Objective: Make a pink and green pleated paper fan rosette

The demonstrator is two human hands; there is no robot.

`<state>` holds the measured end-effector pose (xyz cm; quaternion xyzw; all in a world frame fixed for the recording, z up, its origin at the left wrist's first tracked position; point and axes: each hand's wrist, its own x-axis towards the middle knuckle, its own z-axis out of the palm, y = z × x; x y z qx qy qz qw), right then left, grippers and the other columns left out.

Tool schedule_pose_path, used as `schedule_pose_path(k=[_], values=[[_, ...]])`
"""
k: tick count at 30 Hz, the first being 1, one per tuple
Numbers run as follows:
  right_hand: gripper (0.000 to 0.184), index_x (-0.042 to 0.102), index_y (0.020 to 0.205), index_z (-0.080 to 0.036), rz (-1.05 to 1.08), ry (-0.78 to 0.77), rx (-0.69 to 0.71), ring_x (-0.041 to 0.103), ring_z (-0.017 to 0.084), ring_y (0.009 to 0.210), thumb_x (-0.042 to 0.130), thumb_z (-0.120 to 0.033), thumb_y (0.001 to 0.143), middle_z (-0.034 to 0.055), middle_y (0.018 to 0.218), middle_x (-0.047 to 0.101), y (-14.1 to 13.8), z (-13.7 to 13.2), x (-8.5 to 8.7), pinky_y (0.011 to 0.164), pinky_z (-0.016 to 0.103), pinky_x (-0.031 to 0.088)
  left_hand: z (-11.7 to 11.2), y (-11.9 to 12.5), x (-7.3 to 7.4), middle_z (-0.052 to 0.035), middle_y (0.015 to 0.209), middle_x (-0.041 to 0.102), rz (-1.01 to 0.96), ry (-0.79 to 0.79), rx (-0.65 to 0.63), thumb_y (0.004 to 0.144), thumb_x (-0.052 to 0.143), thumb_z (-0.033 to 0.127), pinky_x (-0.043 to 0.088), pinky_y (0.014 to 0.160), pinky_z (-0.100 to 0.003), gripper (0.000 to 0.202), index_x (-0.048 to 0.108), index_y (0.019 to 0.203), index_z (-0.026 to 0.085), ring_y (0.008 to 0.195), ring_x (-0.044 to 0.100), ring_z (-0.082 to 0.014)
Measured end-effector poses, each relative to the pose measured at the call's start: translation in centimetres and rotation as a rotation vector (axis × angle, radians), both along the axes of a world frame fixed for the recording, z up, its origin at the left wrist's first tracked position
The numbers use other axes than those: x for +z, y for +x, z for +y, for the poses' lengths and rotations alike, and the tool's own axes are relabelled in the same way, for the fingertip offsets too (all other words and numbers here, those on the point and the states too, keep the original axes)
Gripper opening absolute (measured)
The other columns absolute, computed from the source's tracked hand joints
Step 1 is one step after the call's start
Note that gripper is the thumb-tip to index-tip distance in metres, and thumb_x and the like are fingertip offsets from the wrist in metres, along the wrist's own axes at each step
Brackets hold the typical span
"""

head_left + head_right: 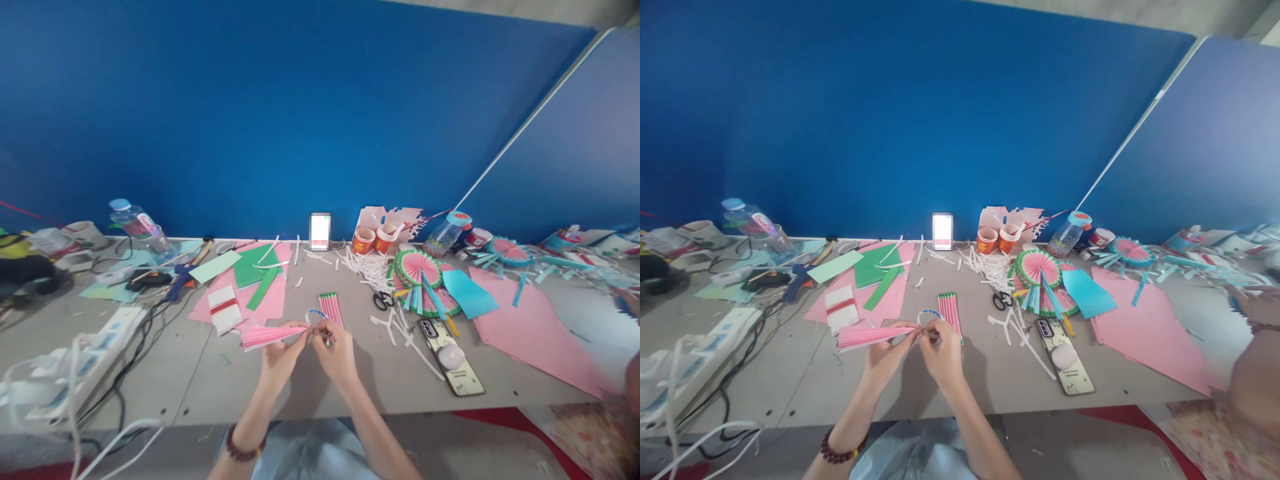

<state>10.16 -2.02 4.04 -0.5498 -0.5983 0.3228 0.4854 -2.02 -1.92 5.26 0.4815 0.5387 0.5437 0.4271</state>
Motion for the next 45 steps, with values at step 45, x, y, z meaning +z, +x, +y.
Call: schedule_pose_path(k=[45], values=[[0.018,0.059,0.071,-0.017,-0.838,0.017,-0.119,0.055,0.022,0.072,0.049,-0.023,0.085,0.0075,0.069,0.062,10.7,9.2,-4.6,0.068,0.03,0.036,4.5,0.1,0.9,-0.0017,0.075,0.068,-0.363,-0.261,-0.317,0.063,0.077,0.03,0.05,0.073,-0.027,0.028,0.069,0.085,0.015,0.068,0.064,-0.0137]])
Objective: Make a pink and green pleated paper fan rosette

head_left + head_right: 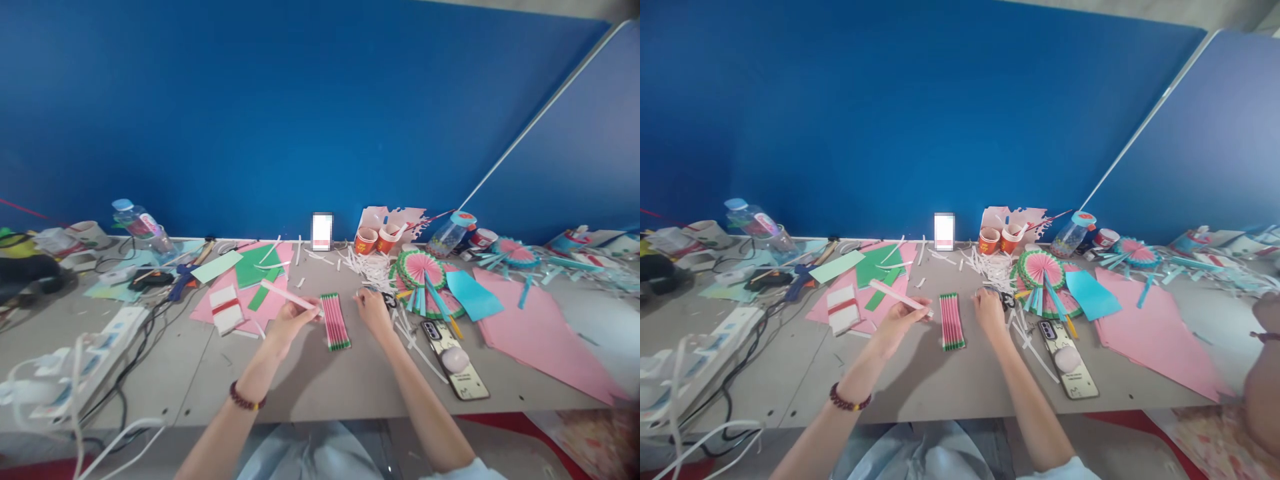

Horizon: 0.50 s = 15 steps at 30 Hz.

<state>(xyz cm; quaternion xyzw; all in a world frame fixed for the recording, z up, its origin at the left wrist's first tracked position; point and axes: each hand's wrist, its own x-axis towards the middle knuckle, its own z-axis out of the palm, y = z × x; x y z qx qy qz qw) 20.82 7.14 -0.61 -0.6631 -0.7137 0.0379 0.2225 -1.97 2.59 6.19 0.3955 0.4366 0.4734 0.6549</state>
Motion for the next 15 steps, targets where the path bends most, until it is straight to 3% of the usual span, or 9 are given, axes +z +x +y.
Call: schedule_pose_path(k=[4,6,8,12,15], values=[[0.014,0.061,0.078,-0.013,-0.009,-0.017,-0.007,0.057,0.026,0.086,0.055,-0.025,0.083,0.0134,0.084,0.065,0.0,0.4,0.0,0.079,0.034,0.038,1.6,0.4,-0.6,-0.003,0.077,0.068,0.115,0.068,-0.063,0.068,0.072,0.031,0.05,0.076,-0.03,0.025,0.067,0.087,0.016,0.074,0.064,-0.0167],[0.019,0.063,0.087,-0.01,0.036,0.023,-0.024,0.056,0.028,0.093,0.057,-0.028,0.082,0.0171,0.093,0.064,-0.5,-0.1,0.8,0.082,0.036,0.039,2.3,0.6,-1.3,-0.0045,0.079,0.068,0.17,0.116,-0.085,0.069,0.071,0.032,0.049,0.077,-0.031,0.024,0.067,0.086,0.015,0.078,0.064,-0.0184],[0.023,0.063,0.093,-0.012,0.149,0.041,0.051,0.056,0.028,0.097,0.054,-0.031,0.084,0.016,0.097,0.065,-1.5,-0.8,1.9,0.083,0.036,0.04,2.8,0.7,-2.2,-0.0062,0.081,0.069,0.205,0.165,-0.103,0.068,0.071,0.034,0.049,0.077,-0.031,0.025,0.068,0.084,0.015,0.08,0.064,-0.0199],[0.032,0.065,0.085,-0.018,0.557,-0.143,0.204,0.063,0.02,0.078,0.044,-0.042,0.089,0.0061,0.081,0.069,-4.4,-1.7,3.3,0.07,0.028,0.046,3.3,0.8,-3.5,-0.008,0.085,0.069,0.143,0.207,-0.143,0.068,0.071,0.037,0.048,0.077,-0.031,0.029,0.067,0.087,0.014,0.08,0.063,-0.0203],[0.028,0.064,0.076,-0.018,0.729,-0.204,0.216,0.063,0.018,0.069,0.055,-0.045,0.08,0.0036,0.072,0.068,-6.2,-1.9,2.9,0.064,0.026,0.046,3.3,0.6,-3.7,-0.0088,0.084,0.069,0.124,0.219,-0.112,0.069,0.071,0.038,0.047,0.078,-0.031,0.028,0.068,0.083,0.014,0.081,0.062,-0.0206]])
